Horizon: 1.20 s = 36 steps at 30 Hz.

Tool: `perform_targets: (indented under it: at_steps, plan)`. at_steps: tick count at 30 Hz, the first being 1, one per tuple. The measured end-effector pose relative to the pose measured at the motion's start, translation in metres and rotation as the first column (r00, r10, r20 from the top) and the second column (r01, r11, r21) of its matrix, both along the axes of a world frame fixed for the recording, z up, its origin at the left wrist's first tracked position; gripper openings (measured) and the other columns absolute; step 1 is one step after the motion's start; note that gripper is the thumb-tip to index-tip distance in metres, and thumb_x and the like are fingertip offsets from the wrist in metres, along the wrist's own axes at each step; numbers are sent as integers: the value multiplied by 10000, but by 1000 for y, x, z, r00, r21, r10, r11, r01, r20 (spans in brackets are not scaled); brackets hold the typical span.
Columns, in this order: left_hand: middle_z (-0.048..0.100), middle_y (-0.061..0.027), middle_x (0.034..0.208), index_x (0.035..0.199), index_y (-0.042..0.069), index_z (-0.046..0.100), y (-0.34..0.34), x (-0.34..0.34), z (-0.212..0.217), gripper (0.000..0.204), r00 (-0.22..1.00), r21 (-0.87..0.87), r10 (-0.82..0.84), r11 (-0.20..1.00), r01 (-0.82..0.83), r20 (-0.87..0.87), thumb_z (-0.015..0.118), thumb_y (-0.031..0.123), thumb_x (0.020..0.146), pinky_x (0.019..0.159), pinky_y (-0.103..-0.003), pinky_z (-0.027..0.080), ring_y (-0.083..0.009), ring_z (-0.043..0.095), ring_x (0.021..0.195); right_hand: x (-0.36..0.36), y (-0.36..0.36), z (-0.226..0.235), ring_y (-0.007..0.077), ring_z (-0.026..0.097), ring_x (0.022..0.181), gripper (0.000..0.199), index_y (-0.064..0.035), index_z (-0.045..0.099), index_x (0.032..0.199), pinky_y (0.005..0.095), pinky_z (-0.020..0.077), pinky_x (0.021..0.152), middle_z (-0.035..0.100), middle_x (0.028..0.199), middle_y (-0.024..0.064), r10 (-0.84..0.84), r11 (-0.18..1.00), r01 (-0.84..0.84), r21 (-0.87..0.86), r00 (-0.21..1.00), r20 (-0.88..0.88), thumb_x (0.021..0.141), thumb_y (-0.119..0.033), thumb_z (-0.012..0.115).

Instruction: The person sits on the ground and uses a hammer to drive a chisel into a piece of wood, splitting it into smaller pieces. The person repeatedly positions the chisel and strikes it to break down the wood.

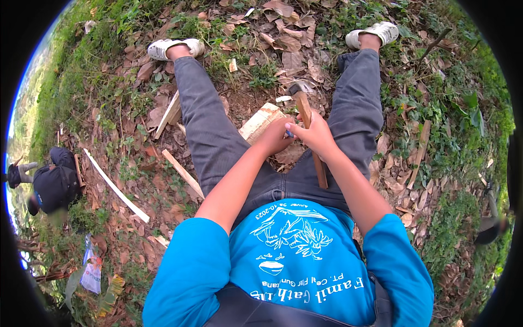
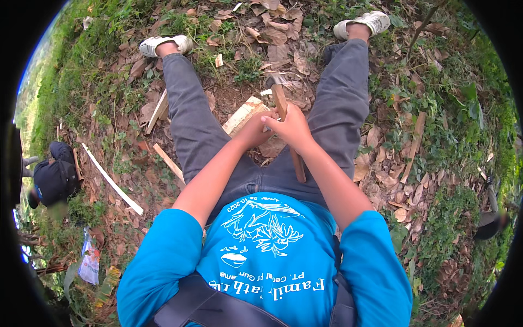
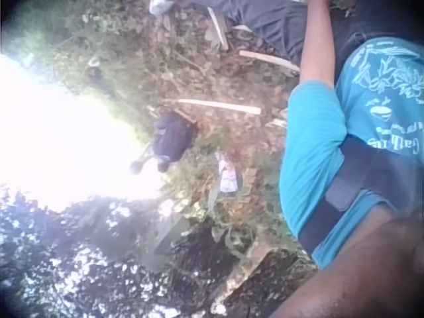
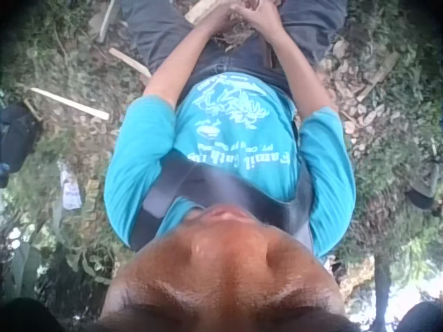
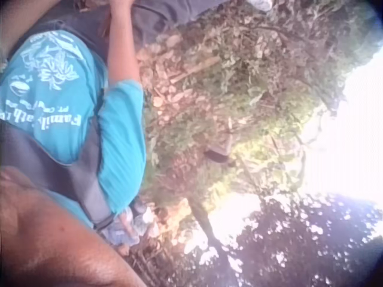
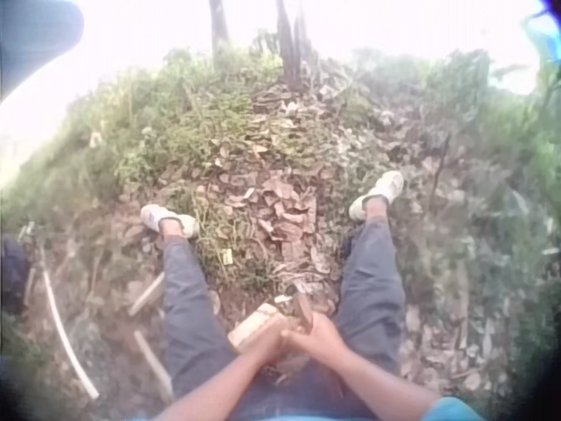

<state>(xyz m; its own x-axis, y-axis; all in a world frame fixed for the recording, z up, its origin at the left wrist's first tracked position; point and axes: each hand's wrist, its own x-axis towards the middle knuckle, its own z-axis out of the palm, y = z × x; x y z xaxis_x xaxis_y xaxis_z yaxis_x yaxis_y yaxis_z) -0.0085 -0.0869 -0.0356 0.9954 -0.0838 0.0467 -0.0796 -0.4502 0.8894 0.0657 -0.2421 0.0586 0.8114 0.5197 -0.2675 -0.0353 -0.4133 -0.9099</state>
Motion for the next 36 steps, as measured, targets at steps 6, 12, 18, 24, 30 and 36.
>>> perform_targets:
  at_steps: [6,12,18,24,30,36]
  plan:
    - [575,-74,1184,1167,151,581,-4,-13,5,412,990,441,89,897,-34,-105,733,159,783,1048,-500,308,-294,479,1264,9,10,-48,198,690,759,491,47,636,922,349,540,677,685,829,124,132,985,-150,-89,974,-184,734,-356,845]
    - [422,-155,1392,1331,108,442,-7,-8,-1,665,970,632,189,774,-51,-153,774,263,776,1085,-577,261,-360,352,1374,-3,-2,-36,109,646,721,406,-14,554,1040,259,528,560,631,840,53,16,996,36,80,822,-569,803,-228,804]
    - [182,-150,1618,1615,300,18,19,-11,-13,1205,812,830,371,508,228,-450,838,479,750,1148,-689,161,-434,183,1484,14,-2,-37,133,633,644,337,-45,494,1032,262,526,549,625,852,70,-119,962,253,104,730,-673,830,-153,742]
    - [221,-188,1591,1621,349,-18,73,5,-11,1287,628,801,601,596,60,-494,874,522,709,1134,-653,219,-412,241,1463,26,4,-45,133,623,636,352,-46,461,1084,276,512,554,613,844,64,-69,939,288,188,694,-717,851,-133,710]
    - [381,-238,1489,1625,186,198,113,27,5,1257,621,729,527,677,107,-581,903,541,647,1089,-452,424,-391,443,1348,28,11,-43,120,621,692,372,-39,456,1104,278,507,585,569,867,35,-68,949,265,172,703,-708,860,-127,723]
    - [498,-223,1426,1566,87,344,153,33,-23,1073,788,732,494,676,-82,-367,871,475,716,1094,-411,453,-354,516,1322,27,13,-37,122,630,715,285,-71,478,1039,257,500,597,573,876,30,-82,938,300,172,677,-732,883,-132,709]
